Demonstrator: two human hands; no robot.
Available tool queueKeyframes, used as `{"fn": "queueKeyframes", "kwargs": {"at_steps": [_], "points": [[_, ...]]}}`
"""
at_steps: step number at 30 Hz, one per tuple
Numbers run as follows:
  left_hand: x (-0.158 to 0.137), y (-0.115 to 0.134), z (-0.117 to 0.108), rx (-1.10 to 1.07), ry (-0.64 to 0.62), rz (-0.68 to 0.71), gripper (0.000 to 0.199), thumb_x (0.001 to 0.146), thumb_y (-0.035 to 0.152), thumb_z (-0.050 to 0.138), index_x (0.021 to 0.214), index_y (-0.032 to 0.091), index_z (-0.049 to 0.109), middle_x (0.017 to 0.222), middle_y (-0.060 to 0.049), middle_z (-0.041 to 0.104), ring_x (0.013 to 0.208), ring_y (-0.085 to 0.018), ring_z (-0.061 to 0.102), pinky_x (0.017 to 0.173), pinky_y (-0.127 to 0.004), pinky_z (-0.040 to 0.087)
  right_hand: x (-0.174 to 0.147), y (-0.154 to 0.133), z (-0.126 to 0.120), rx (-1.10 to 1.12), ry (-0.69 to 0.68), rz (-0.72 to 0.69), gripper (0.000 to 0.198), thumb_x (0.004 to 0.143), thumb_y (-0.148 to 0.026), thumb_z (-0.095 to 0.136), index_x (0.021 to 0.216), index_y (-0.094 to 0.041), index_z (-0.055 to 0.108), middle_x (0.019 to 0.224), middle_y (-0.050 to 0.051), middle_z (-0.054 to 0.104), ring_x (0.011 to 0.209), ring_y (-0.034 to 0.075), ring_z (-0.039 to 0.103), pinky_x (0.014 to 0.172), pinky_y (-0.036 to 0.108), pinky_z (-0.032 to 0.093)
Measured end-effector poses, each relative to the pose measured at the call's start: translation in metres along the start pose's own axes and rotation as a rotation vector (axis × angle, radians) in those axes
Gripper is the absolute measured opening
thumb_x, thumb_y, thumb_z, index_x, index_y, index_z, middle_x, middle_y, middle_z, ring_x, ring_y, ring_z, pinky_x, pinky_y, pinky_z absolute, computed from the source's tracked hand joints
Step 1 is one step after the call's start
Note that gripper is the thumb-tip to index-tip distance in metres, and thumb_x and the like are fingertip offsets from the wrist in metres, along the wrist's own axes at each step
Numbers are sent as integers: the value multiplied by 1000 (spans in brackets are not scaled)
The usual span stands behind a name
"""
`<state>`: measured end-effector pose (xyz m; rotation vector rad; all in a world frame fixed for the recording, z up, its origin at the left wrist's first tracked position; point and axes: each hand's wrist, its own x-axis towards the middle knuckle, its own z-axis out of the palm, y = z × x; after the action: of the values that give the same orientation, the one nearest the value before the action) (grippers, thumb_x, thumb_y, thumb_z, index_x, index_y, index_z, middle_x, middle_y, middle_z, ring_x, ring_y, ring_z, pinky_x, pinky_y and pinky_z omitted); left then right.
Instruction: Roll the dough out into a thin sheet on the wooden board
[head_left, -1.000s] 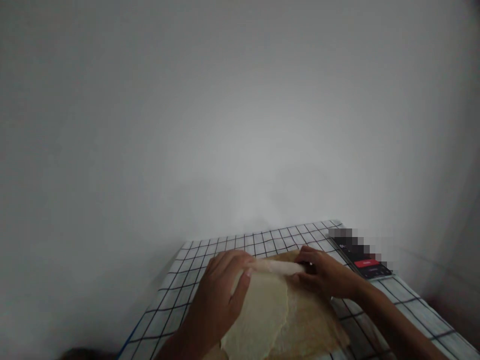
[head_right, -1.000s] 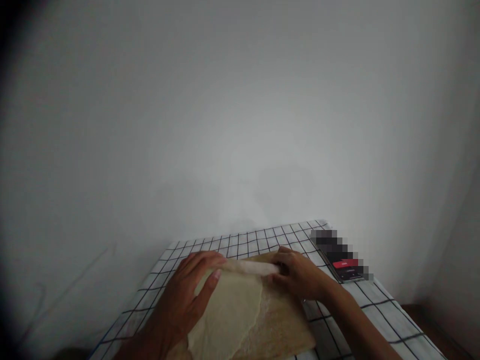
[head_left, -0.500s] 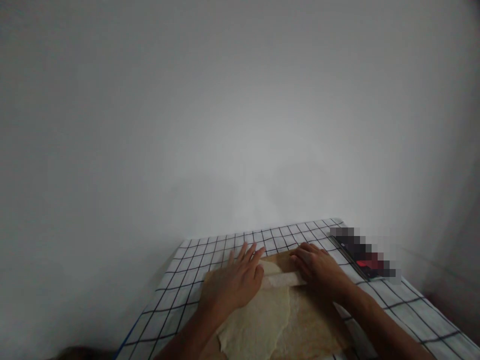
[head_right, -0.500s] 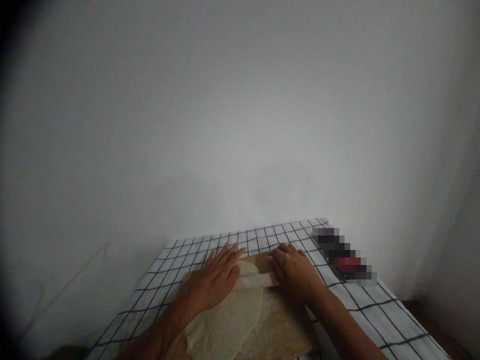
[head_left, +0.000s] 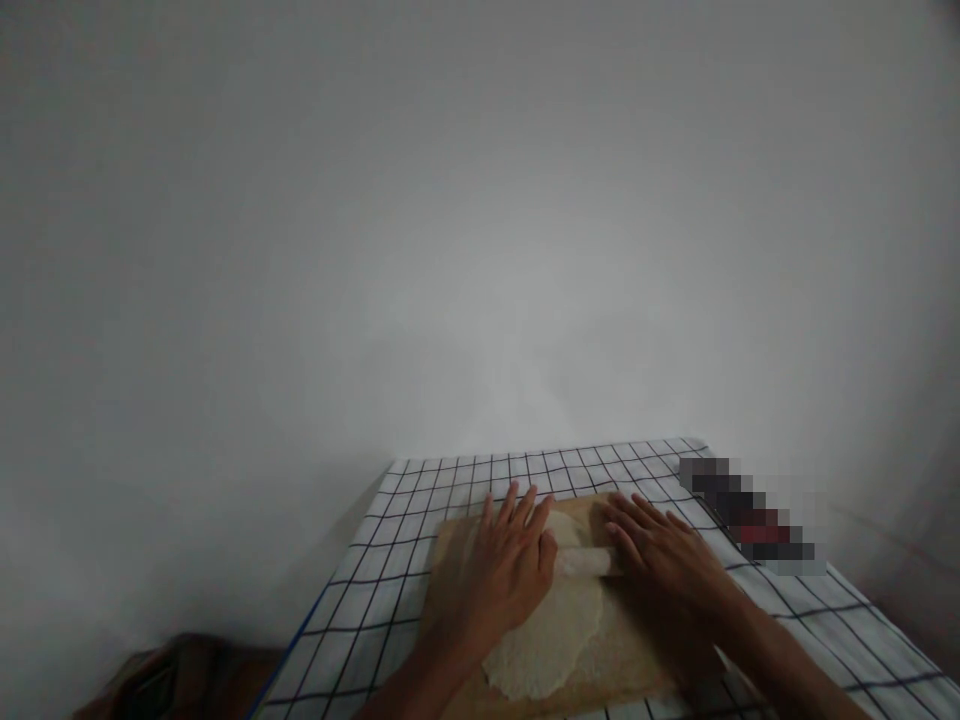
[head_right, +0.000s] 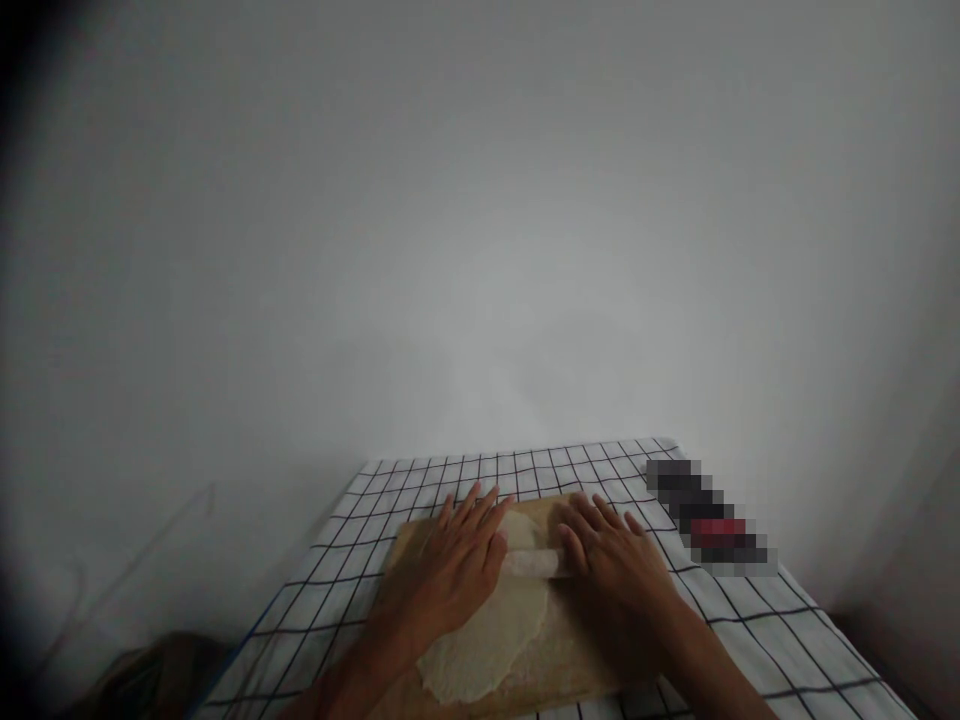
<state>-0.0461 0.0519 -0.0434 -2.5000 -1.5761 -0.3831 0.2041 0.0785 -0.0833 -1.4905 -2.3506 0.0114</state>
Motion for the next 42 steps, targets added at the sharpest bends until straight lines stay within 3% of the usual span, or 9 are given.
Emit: {"fn": "queueKeyframes", "kwargs": {"at_steps": [7, 12, 18, 23, 30, 35, 38, 42], "points": [[4, -3, 9, -20, 19, -10, 47, 100, 29, 34, 147, 25, 43, 157, -4, 39, 149, -29, 25, 122, -62, 16, -5, -1, 4, -10, 18, 11, 47, 105, -41, 26, 146, -31, 48, 154, 5, 44, 142, 31, 38, 110, 59, 37], [26, -9, 11, -59, -51, -107, 49, 100, 32, 35, 147, 25, 43, 156, -5, 41, 148, -28, 29, 121, -58, 21, 26, 9, 3, -28, 13, 20, 44, 104, -40, 29, 138, -29, 55, 148, 9, 52, 139, 31, 42, 107, 58, 39], [47, -21, 21, -70, -90, -175, 50, 100, 36, 32, 147, 26, 42, 157, -7, 40, 147, -32, 29, 115, -62, 28, 67, 21, -1, 35, -55, -137, 47, 106, -40, 25, 122, -20, 64, 126, 11, 67, 124, 24, 57, 103, 41, 45], [56, -27, 31, -68, -103, -207, 51, 101, 41, 27, 148, 25, 41, 157, -10, 40, 147, -36, 28, 113, -67, 26, 87, 29, 7, -2, -77, -161, 40, 103, -35, 33, 125, -20, 63, 130, 11, 64, 130, 27, 51, 105, 43, 42], [53, -29, 42, -73, -72, -190, 52, 101, 42, 27, 150, 27, 37, 158, -6, 39, 148, -33, 25, 116, -64, 22, 64, 30, 4, -47, -123, -162, 40, 100, -33, 38, 134, -23, 57, 143, 11, 55, 135, 29, 45, 107, 47, 42], [44, -27, 35, -69, -58, -133, 51, 100, 40, 32, 150, 29, 38, 158, -3, 39, 149, -30, 25, 119, -59, 21, 40, 16, -6, -163, -153, -146, 40, 100, -27, 37, 137, -23, 53, 150, 14, 47, 140, 36, 38, 101, 57, 45], [37, -24, 28, -60, -43, -89, 50, 100, 39, 34, 149, 29, 39, 157, -1, 40, 148, -27, 26, 121, -54, 19, 26, 3, -9, -186, -159, -81, 40, 101, -30, 36, 138, -26, 51, 154, 12, 42, 142, 39, 33, 97, 63, 45], [30, -20, 26, -53, -28, -67, 50, 99, 35, 36, 148, 27, 41, 155, -1, 43, 149, -25, 24, 123, -50, 15, 11, -11, -10, -109, -98, 100, 44, 104, -36, 29, 142, -27, 47, 154, 12, 42, 143, 34, 33, 103, 61, 41]]}}
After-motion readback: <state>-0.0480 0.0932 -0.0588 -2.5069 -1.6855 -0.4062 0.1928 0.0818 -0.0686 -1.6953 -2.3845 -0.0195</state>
